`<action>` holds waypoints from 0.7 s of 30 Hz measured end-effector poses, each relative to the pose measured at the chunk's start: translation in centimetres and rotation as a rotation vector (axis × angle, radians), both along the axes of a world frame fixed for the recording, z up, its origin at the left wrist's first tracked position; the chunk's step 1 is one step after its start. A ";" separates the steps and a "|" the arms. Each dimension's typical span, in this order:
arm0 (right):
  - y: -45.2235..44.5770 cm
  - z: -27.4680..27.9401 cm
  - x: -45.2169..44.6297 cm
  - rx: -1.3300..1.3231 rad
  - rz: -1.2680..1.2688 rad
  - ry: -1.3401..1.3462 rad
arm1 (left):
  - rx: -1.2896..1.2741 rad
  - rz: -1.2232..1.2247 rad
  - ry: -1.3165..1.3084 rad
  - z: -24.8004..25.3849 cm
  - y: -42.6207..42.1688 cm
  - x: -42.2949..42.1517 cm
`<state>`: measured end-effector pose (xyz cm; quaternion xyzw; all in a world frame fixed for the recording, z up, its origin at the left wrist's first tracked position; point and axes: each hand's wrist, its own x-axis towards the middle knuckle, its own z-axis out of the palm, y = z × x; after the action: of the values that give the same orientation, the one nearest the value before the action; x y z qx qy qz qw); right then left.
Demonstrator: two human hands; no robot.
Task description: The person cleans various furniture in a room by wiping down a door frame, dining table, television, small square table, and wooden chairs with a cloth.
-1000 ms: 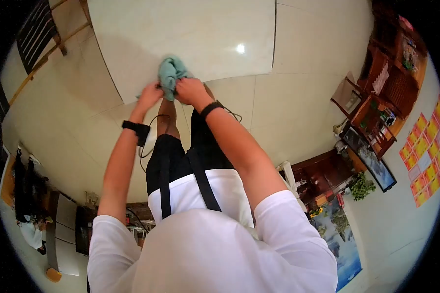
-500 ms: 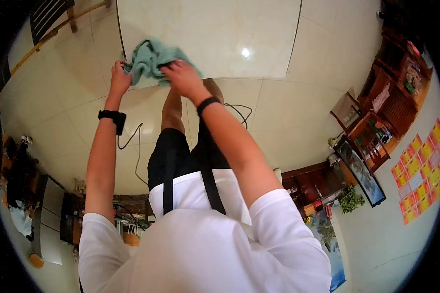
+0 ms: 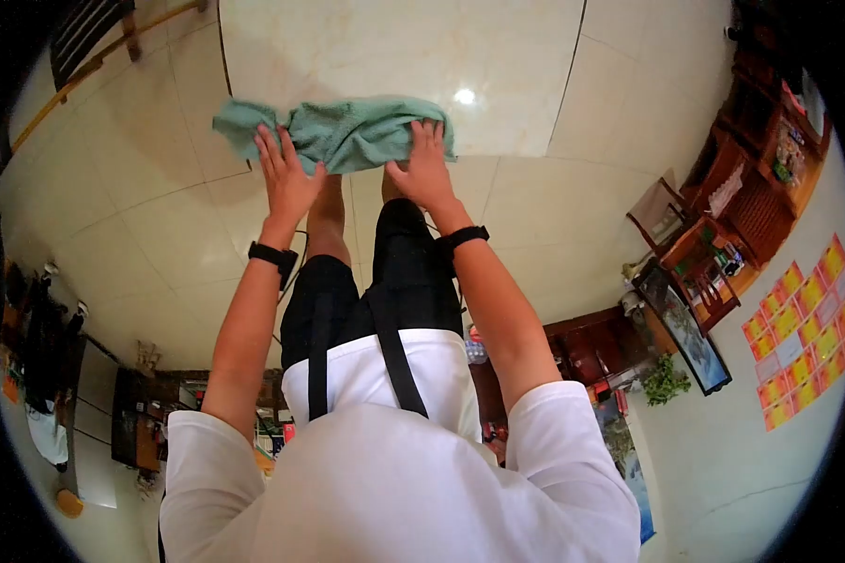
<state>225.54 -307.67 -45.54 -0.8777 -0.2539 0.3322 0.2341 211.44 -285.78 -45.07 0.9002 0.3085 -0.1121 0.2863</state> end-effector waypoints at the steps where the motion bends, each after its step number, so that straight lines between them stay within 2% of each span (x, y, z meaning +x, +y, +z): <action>1: 0.4 -0.7 -0.1 -0.001 -0.022 -0.004 | -0.006 0.002 0.002 -0.1 0.7 0.3; 3: 1.0 -1.4 0.9 -0.003 -0.047 0.000 | -0.028 -0.143 -0.063 -0.6 3.0 1.8; 6: 3.2 -1.6 4.3 -0.112 -0.024 0.005 | -0.067 -0.201 -0.081 -1.0 6.3 4.6; 8: 3.9 -2.0 6.1 -0.129 0.113 -0.118 | -0.032 -0.239 -0.056 -1.5 8.1 6.1; 13: 5.3 -2.7 10.9 -0.116 0.274 -0.275 | 0.072 -0.313 0.001 -2.2 10.1 9.8; 15: 5.7 -3.1 13.0 -0.070 0.329 -0.305 | 0.159 -0.311 0.270 -0.6 10.0 11.7; 16: 5.6 -3.2 14.1 -0.030 0.387 -0.335 | 0.157 -0.323 0.274 -0.9 9.9 11.9; 18: 4.8 -3.5 14.4 0.024 0.398 -0.351 | 0.162 -0.167 0.143 -1.9 9.4 12.3; 19: 4.1 -3.8 13.9 0.037 0.281 -0.389 | 0.156 -0.178 0.148 -1.9 8.6 12.2; 21: 2.3 -4.5 11.3 0.013 0.074 -0.456 | 0.077 0.106 0.260 -1.4 7.1 12.5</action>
<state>236.84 -305.39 -50.09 -0.9186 -0.3345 0.1318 0.1638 223.96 -278.67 -46.46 0.8708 0.3941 -0.2005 0.2149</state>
